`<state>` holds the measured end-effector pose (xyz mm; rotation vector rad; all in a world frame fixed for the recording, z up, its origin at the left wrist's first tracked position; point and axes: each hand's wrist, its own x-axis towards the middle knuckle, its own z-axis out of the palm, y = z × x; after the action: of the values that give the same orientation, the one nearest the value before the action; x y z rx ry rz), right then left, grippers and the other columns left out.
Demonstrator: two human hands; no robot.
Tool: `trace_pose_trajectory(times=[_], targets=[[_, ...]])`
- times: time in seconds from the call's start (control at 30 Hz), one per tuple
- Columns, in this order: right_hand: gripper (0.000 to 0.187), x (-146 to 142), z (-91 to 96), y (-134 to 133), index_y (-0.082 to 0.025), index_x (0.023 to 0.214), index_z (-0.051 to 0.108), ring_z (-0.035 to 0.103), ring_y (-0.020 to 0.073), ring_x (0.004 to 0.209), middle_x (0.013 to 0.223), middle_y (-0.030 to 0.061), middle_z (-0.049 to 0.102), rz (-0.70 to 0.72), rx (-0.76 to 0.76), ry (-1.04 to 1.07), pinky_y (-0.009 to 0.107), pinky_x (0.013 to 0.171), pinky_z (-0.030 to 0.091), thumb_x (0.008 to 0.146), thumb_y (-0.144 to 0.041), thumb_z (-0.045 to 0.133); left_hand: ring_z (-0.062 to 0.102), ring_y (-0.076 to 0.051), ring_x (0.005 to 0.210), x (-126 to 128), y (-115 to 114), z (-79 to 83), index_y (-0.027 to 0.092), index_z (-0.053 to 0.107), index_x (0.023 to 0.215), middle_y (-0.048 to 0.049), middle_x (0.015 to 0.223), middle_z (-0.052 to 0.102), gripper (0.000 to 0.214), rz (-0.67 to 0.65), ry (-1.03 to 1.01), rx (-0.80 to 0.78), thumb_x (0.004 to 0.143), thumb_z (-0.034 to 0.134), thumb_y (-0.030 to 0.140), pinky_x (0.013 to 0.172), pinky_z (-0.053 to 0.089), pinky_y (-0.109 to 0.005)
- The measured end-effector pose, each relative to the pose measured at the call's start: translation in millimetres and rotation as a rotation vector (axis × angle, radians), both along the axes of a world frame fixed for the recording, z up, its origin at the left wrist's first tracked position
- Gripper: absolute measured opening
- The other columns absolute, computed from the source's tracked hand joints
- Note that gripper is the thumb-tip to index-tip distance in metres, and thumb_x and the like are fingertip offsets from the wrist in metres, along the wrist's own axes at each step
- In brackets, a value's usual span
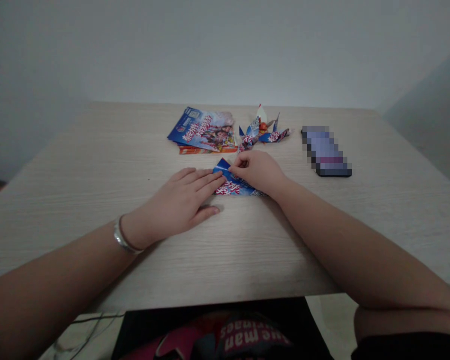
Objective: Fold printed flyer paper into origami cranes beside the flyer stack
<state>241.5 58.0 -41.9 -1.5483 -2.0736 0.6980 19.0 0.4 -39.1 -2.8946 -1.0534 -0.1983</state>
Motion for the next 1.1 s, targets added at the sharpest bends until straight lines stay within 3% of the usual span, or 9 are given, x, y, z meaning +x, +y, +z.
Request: trace_pose_trajectory(times=[0.17, 0.43, 0.53, 0.63, 0.67, 0.73, 0.83, 0.97, 1.1], targets=[[0.017, 3, -2.8, 1, -0.02, 0.069, 0.069, 0.058, 0.0149, 0.065, 0.069, -0.0007, 0.068, 0.013, -0.008, 0.032, 0.029, 0.061, 0.039, 0.081, -0.032, 0.067, 0.042, -0.035, 0.141, -1, -1, -0.6, 0.011, 0.042, 0.15, -0.0173, 0.154, 0.045, 0.067, 0.024, -0.013, -0.02, 0.1, 0.041, 0.055, 0.119, 0.027, -0.056], [0.015, 5, -3.5, -2, -0.02, 0.074, 0.07, 0.055, 0.0144, 0.064, 0.069, -0.0006, 0.066, 0.03, -0.01, 0.085, 0.029, 0.06, 0.038, 0.081, -0.033, 0.067, 0.046, -0.039, 0.139, 1, -5, 2.9, 0.014, 0.047, 0.147, -0.0219, 0.159, 0.036, 0.062, 0.089, -0.08, -0.074, 0.098, 0.048, 0.052, 0.113, 0.038, -0.053], [0.016, 4, -2.6, -5, -0.019, 0.073, 0.068, 0.052, 0.0132, 0.06, 0.066, -0.0012, 0.063, 0.052, -0.029, 0.152, 0.028, 0.057, 0.037, 0.08, -0.035, 0.067, 0.053, -0.034, 0.133, 2, -7, 8.8, 0.013, 0.046, 0.147, -0.0192, 0.152, 0.048, 0.058, 0.21, -0.287, -0.189, 0.099, 0.048, 0.045, 0.11, 0.043, -0.051], [0.017, -2, -0.1, -14, -0.019, 0.075, 0.067, 0.051, 0.0127, 0.059, 0.066, -0.0012, 0.062, 0.144, -0.054, 0.232, 0.027, 0.055, 0.037, 0.08, -0.035, 0.065, 0.069, -0.025, 0.107, 0, -3, 14.2, 0.016, 0.048, 0.144, -0.012, 0.126, 0.07, 0.053, 0.386, -0.602, -0.4, 0.098, 0.05, 0.042, 0.093, 0.053, -0.04], [0.018, -5, 1.3, -18, -0.02, 0.073, 0.066, 0.05, 0.0123, 0.058, 0.065, -0.0015, 0.061, 0.171, -0.056, 0.251, 0.027, 0.054, 0.037, 0.08, -0.036, 0.065, 0.071, -0.022, 0.095, -1, -1, 15.5, 0.018, 0.055, 0.137, -0.0088, 0.116, 0.074, 0.047, 0.421, -0.685, -0.462, 0.096, 0.053, 0.041, 0.085, 0.055, -0.036], [0.017, -11, 4.4, -25, -0.019, 0.073, 0.067, 0.05, 0.0113, 0.057, 0.064, -0.0017, 0.061, 0.201, -0.074, 0.284, 0.026, 0.054, 0.037, 0.08, -0.035, 0.065, 0.07, -0.019, 0.084, -3, 4, 17.0, 0.018, 0.073, 0.105, -0.0051, 0.097, 0.077, 0.027, 0.434, -0.75, -0.527, 0.093, 0.057, 0.035, 0.076, 0.053, -0.03], [0.015, -18, 7.3, -31, -0.019, 0.071, 0.066, 0.048, 0.0099, 0.055, 0.062, -0.0021, 0.06, 0.19, -0.051, 0.302, 0.025, 0.052, 0.036, 0.079, -0.031, 0.067, 0.068, -0.016, 0.078, -4, 8, 17.5, 0.018, 0.075, 0.083, -0.0027, 0.086, 0.077, 0.02, 0.443, -0.809, -0.529, 0.09, 0.061, 0.03, 0.071, 0.049, -0.027], [0.01, -21, 6.0, -31, -0.019, 0.08, 0.069, 0.056, 0.0111, 0.059, 0.067, -0.0012, 0.066, 0.129, -0.054, 0.394, 0.024, 0.055, 0.042, 0.075, -0.026, 0.072, 0.067, -0.015, 0.078, 0, 8, 14.3, 0.019, 0.077, 0.085, -0.0015, 0.086, 0.077, 0.017, 0.432, -0.873, -0.548, 0.087, 0.064, 0.03, 0.07, 0.049, -0.026], [0.013, -23, 8.6, -36, -0.021, 0.089, 0.073, 0.062, 0.0128, 0.064, 0.073, 0.0004, 0.071, 0.085, -0.033, 0.432, 0.025, 0.058, 0.047, 0.077, -0.026, 0.071, 0.069, -0.015, 0.078, 2, 9, 7.0, 0.018, 0.077, 0.095, -0.0027, 0.09, 0.078, 0.019, 0.43, -0.98, -0.676, 0.084, 0.069, 0.031, 0.071, 0.052, -0.026]])
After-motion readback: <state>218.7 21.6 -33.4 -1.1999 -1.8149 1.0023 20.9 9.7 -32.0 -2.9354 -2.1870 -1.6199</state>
